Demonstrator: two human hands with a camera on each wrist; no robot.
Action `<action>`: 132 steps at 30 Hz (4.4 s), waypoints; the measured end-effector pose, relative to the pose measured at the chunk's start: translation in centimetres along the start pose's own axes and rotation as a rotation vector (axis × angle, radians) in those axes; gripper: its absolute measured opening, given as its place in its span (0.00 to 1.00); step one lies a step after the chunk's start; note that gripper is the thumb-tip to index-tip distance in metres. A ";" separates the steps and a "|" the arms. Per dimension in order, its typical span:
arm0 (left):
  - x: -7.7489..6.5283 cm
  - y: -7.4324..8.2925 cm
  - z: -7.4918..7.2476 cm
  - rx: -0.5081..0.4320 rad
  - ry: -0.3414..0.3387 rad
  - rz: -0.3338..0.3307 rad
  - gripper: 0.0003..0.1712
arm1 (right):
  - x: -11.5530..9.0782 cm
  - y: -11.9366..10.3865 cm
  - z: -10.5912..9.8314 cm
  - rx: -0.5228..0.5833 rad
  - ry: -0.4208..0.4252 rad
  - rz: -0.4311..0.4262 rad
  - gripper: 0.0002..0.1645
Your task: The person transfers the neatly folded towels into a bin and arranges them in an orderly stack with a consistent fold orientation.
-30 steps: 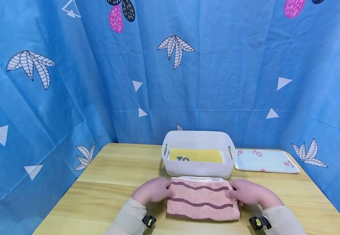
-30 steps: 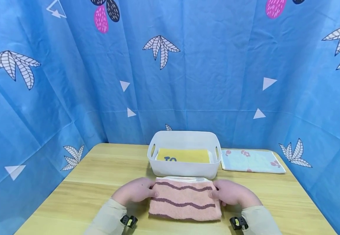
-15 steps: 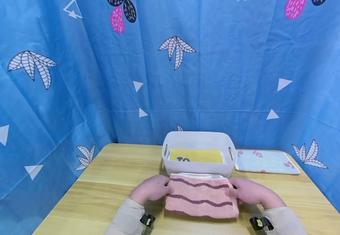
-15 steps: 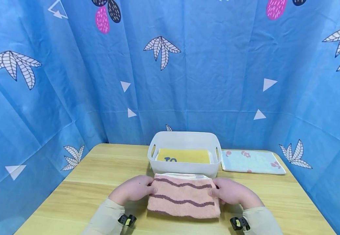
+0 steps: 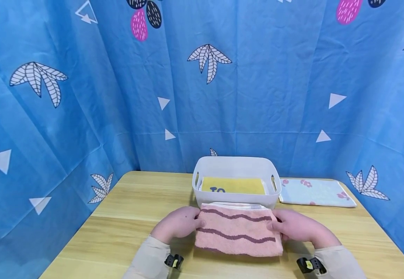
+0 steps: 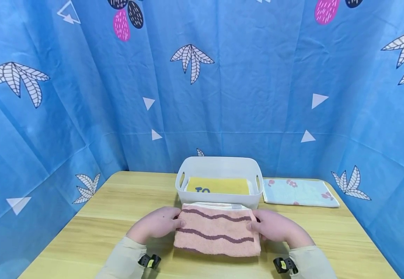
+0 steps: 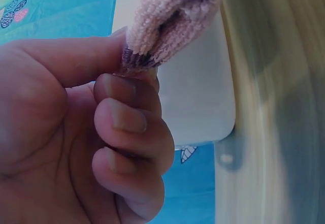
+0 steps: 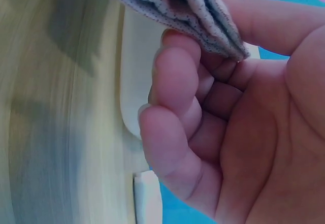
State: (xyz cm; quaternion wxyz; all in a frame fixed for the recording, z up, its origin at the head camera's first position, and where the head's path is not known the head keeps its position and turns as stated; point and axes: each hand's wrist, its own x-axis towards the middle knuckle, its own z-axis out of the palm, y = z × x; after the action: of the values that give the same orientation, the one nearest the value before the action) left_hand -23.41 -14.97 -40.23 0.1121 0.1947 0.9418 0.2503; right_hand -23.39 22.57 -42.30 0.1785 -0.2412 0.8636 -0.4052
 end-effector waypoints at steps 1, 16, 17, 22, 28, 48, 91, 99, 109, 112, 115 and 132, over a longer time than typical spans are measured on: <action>-0.1 0.0 -0.1 -0.004 0.001 -0.003 0.10 | 0.0 0.0 0.0 0.004 0.002 -0.004 0.15; -0.3 0.0 -0.6 -0.031 0.059 0.026 0.09 | 0.0 -0.6 -0.2 -0.078 0.107 -0.052 0.23; -0.3 -0.1 -0.7 -0.033 0.063 0.028 0.10 | 0.0 -0.7 -0.2 -0.074 0.114 -0.047 0.23; -0.4 -0.1 -0.9 -0.045 0.078 0.027 0.13 | 0.1 -1.0 -0.3 -0.031 0.134 -0.042 0.22; -0.5 -0.1 -1.2 -0.040 0.107 0.040 0.15 | 0.1 -1.4 -0.3 0.005 0.162 -0.052 0.24; 0.1 -0.3 -1.1 -0.101 0.226 0.095 0.16 | 0.3 -1.6 -0.7 0.035 0.282 -0.078 0.19; 2.8 1.2 -2.9 -0.057 0.277 0.016 0.16 | 1.8 -3.1 -3.3 -0.134 0.544 0.020 0.15; 3.6 1.4 -3.7 -0.041 0.254 0.013 0.15 | 2.3 -3.6 -4.2 -0.164 0.508 0.019 0.14; 4.8 1.5 -4.7 -0.027 0.245 0.011 0.15 | 3.2 -3.7 -5.0 -0.165 0.484 0.065 0.17; 5.1 1.5 -5.0 -0.039 0.234 0.004 0.15 | 3.4 -3.8 -5.1 -0.177 0.476 0.074 0.19; 5.4 1.5 -5.4 -0.059 0.219 -0.003 0.15 | 3.6 -3.8 -5.5 -0.222 0.474 0.074 0.21; 6.8 1.6 -6.4 -0.062 0.199 -0.019 0.16 | 5.3 -3.7 -7.5 -0.333 0.452 0.065 0.25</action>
State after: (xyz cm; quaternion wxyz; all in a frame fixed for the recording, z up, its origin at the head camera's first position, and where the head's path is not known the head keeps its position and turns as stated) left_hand -31.02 -13.60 -34.75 0.0261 0.1563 0.9418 0.2964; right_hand -30.48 22.13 -35.44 -0.0476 -0.1428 0.9435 -0.2953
